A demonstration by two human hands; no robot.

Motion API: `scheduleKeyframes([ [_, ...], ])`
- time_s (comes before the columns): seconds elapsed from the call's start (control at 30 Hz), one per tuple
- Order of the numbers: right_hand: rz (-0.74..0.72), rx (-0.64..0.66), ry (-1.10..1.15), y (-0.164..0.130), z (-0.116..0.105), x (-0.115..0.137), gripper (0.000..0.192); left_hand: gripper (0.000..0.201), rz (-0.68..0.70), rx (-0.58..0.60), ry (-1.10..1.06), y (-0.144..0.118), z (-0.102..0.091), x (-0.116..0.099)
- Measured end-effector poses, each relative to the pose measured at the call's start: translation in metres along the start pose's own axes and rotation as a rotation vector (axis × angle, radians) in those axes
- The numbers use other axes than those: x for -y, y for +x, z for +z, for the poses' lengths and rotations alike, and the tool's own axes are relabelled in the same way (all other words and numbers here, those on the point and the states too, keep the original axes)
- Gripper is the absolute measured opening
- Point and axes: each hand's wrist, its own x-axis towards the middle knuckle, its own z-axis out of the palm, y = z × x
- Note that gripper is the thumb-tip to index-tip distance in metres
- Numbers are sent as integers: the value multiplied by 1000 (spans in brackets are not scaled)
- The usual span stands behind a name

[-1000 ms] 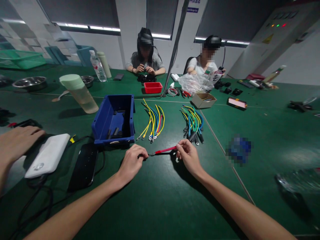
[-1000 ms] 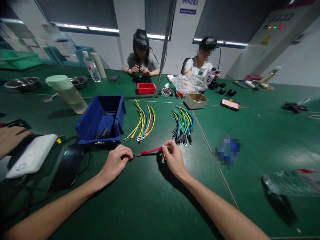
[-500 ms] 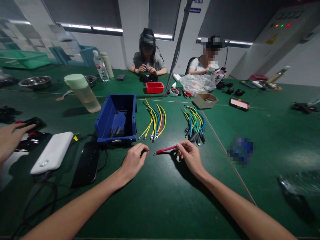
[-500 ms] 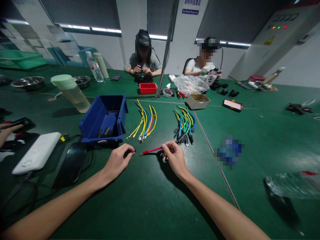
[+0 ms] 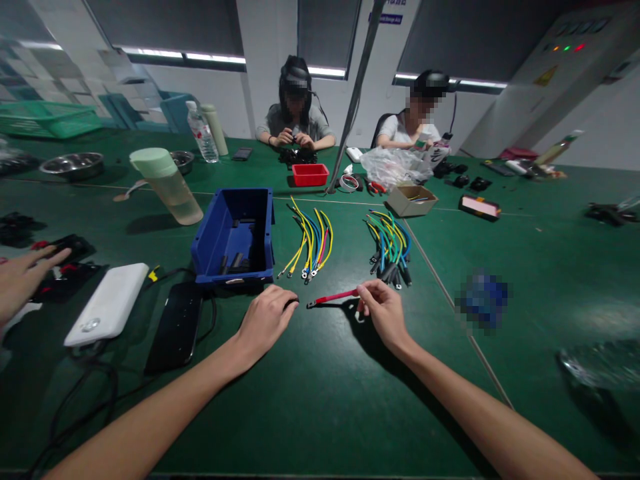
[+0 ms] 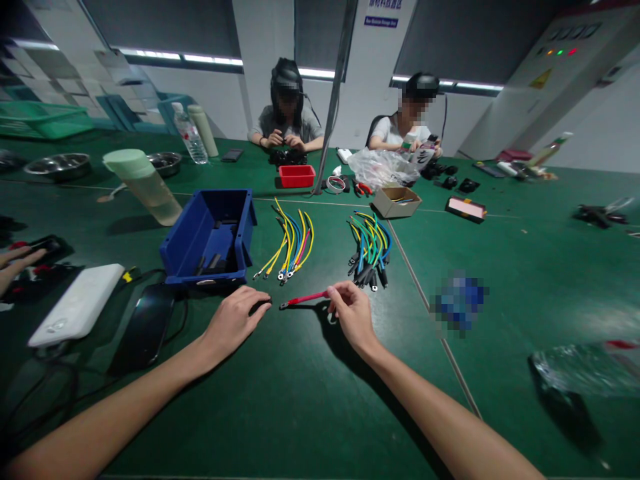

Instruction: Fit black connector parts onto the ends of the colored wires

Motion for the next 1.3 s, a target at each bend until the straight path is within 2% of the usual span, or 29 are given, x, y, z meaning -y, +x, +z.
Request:
scheduleKeyframes([
  [0.3, -29, -29, 13, -1, -2, -1, 26, 14, -9, 33, 44, 1, -3, 0],
  [0.53, -31, -45, 39, 0, -1, -1, 25, 9, -86, 24, -69, 1, -2, 5],
  [0.7, -36, -51, 41, -1, 0, 1, 26, 9, -75, -14, -128, 3, -1, 5],
  [0.97, -53, -69, 71, -3, 0, 4, 22, 8, -34, -159, -206, 2, -6, -4],
  [1.3, -68, -78, 93, -3, -1, 5, 21, 8, 5, -158, -276, 3, -6, -8],
])
